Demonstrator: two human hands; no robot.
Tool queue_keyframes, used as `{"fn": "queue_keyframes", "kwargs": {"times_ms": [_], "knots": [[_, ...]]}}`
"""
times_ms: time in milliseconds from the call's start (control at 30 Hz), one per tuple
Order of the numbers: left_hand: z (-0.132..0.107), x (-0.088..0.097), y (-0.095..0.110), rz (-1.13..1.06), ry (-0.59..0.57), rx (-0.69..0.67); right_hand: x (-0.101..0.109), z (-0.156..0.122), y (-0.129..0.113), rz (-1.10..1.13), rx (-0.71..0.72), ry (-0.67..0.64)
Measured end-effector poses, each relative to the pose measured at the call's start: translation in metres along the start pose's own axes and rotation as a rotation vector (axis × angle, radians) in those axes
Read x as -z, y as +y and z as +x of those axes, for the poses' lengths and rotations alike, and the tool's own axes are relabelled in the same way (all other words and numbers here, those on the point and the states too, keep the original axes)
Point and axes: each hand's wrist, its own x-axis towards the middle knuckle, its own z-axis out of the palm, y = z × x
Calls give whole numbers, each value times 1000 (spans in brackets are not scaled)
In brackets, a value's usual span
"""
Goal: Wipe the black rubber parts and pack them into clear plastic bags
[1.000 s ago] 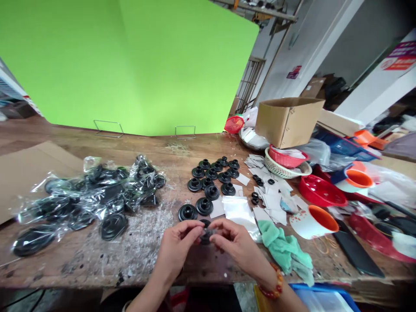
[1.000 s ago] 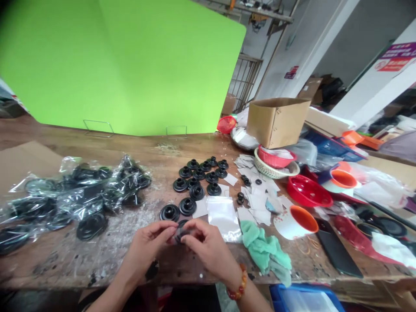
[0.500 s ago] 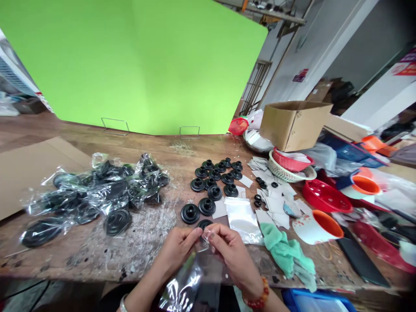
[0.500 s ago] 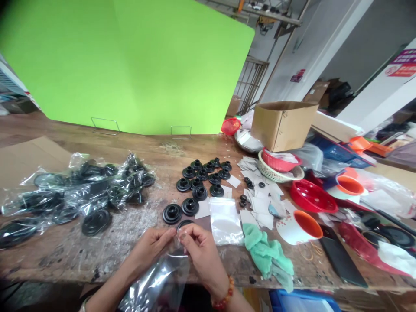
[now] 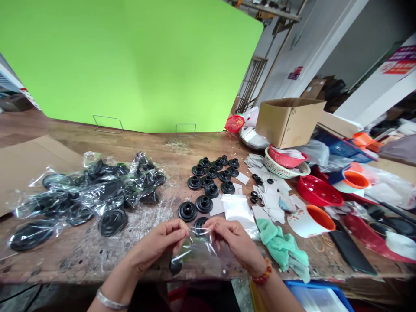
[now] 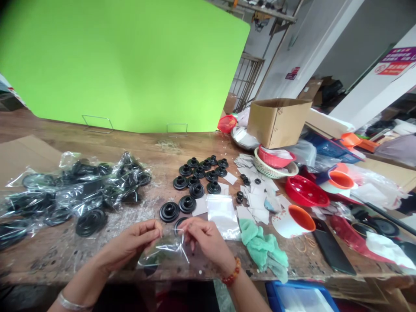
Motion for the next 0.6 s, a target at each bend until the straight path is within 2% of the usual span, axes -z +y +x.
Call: {"fn": "queue_keyframes", "kwargs": {"times_ms": [67,100,200,267,300,367,467,533,600], "knots": [[-2,4,7,166,76,-5,6,7,1,-277,99,75],[-3,5,10,243,99,-11,7,11,2,-398,154,73],[-5,6,17,385,148,-52,7,17,10,-638,260,-60],[-7,4,20,445,183,-65,5,18,10,-695,272,-75],[-8,2,21,479,199,-67,5,17,7,-701,268,-29],[-10,-3,24,566,224,-82,5,15,-3,-659,245,152],[-9,-14,27,704,245,-132,0,14,-23,-438,201,440],[-7,-24,27,765,240,-180,-6,15,-33,-293,187,497],[-4,-32,26,778,242,-261,-12,18,-36,-251,169,481]]}}
